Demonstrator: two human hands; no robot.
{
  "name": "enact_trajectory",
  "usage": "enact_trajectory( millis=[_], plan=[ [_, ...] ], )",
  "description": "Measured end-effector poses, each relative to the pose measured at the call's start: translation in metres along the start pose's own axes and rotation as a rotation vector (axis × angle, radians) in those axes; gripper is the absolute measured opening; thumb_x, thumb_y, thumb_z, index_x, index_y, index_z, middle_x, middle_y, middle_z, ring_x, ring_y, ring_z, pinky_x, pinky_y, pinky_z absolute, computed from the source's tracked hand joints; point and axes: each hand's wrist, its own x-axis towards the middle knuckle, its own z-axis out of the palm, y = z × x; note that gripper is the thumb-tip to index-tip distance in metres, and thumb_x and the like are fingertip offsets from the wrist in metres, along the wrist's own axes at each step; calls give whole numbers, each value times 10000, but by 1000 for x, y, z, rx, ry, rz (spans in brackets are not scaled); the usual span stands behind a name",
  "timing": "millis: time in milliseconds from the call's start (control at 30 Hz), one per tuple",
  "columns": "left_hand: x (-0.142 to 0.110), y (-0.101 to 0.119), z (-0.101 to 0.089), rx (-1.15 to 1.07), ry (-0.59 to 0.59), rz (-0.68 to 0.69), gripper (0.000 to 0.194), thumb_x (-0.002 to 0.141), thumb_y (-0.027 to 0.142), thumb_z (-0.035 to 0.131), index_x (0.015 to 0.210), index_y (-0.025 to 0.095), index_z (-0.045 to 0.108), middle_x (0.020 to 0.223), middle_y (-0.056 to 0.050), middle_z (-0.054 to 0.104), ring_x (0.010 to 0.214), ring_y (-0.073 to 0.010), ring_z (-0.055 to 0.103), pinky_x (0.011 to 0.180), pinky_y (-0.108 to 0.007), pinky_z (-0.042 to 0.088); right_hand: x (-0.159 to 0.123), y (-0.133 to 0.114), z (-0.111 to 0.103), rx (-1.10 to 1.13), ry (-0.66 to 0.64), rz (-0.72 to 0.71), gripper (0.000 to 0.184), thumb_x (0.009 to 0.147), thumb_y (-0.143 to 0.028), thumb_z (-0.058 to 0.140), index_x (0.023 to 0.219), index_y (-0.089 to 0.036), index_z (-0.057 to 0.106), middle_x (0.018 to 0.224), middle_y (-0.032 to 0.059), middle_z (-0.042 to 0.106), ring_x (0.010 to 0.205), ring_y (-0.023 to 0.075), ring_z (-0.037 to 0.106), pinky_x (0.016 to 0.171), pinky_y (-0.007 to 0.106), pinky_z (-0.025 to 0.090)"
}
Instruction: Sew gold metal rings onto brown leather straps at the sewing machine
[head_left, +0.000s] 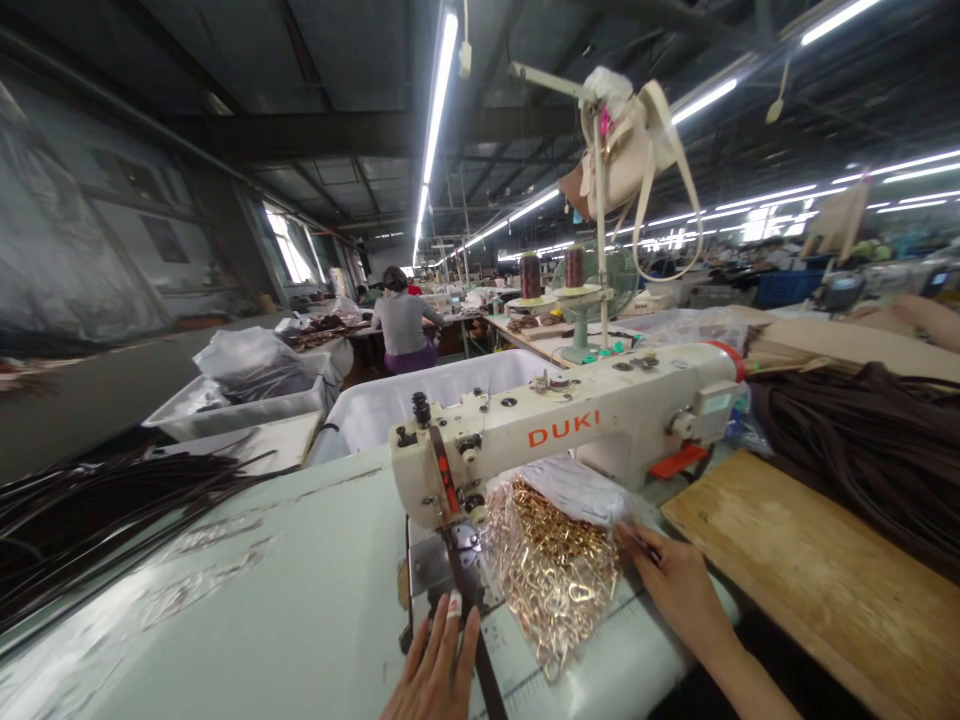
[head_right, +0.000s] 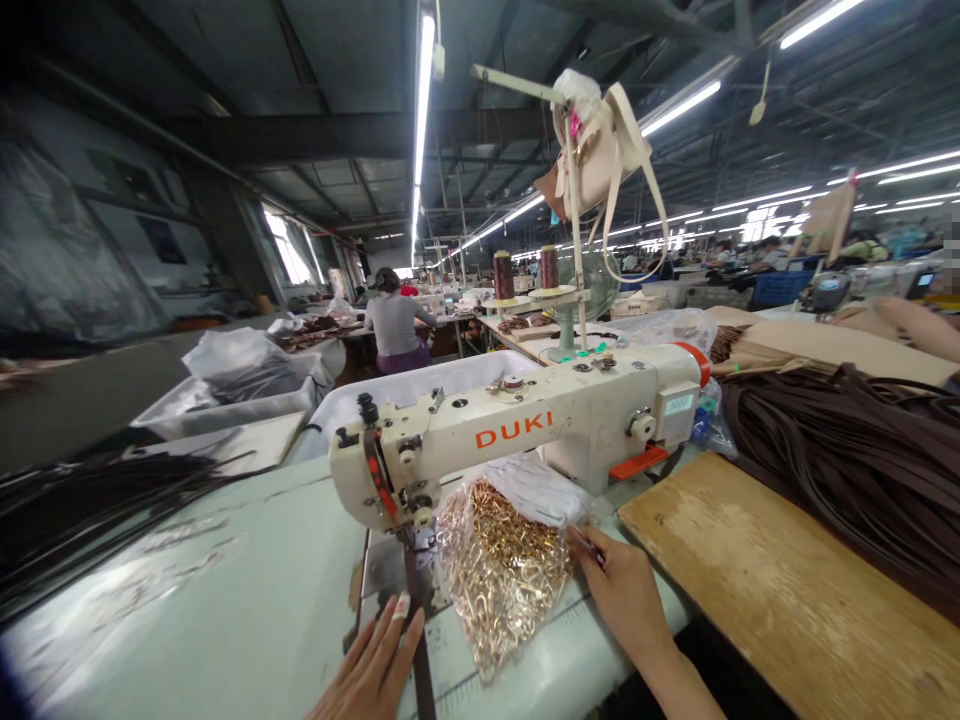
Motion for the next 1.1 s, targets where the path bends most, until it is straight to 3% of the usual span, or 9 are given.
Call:
enact_trajectory(
  millis=[133,333,467,567,667,833,1100],
  plan=[
    [-2,7,-4,-96,-100,-36,926,725,17,453,1412,148,-154,1454,-181,267,1349,-316,224,1030,-433,384,1,-2,-2,-18,-9,26,417,890,-506,405,709,-203,627,587,1,586,615,200,561,587,277,408],
    [-1,-3,-26,-307,-193,10,951,799,269,566,1411,167,-154,1478,-199,167,1347,-351,200,1022,-495,372,0,-4,-3,-9,-16,33,410,880,-503,420,661,-204,598,579,-4,562,627,201,548,591,275,403],
    [6,-14,-56,-441,-277,52,1037,712,557,655,1447,136,57,1456,-238,178,1319,-390,257,999,-491,394,-1,-6,-4,0,2,33,395,877,-510,423,727,-203,622,575,-12,541,569,185,499,532,273,364],
    [14,-17,-69,-480,-312,-3,964,692,647,618,1402,83,294,1420,-267,247,1279,-409,330,980,-498,407,-1,-7,-4,9,1,29,397,882,-504,423,706,-199,605,575,-11,530,571,180,488,527,268,351],
    [18,-21,-67,-510,-267,-36,828,728,631,590,1347,107,422,1379,-236,367,1227,-385,427,962,-476,438,0,-6,-3,17,-8,35,393,884,-503,427,719,-198,611,592,-11,538,591,180,495,543,266,354],
    [22,-33,-57,-562,-42,-82,543,796,558,561,1234,238,571,1228,-113,596,1114,-312,569,928,-420,510,-1,-6,-3,26,-11,39,400,885,-514,429,701,-201,597,570,-17,495,572,169,466,530,262,340],
    [44,-53,-59,-679,14,-60,329,861,427,542,1076,213,668,1074,-87,679,1029,-273,616,895,-413,539,-1,-7,-4,-3,-30,42,397,889,-509,429,734,-197,619,603,-10,554,604,177,527,546,257,364]
  ],
)
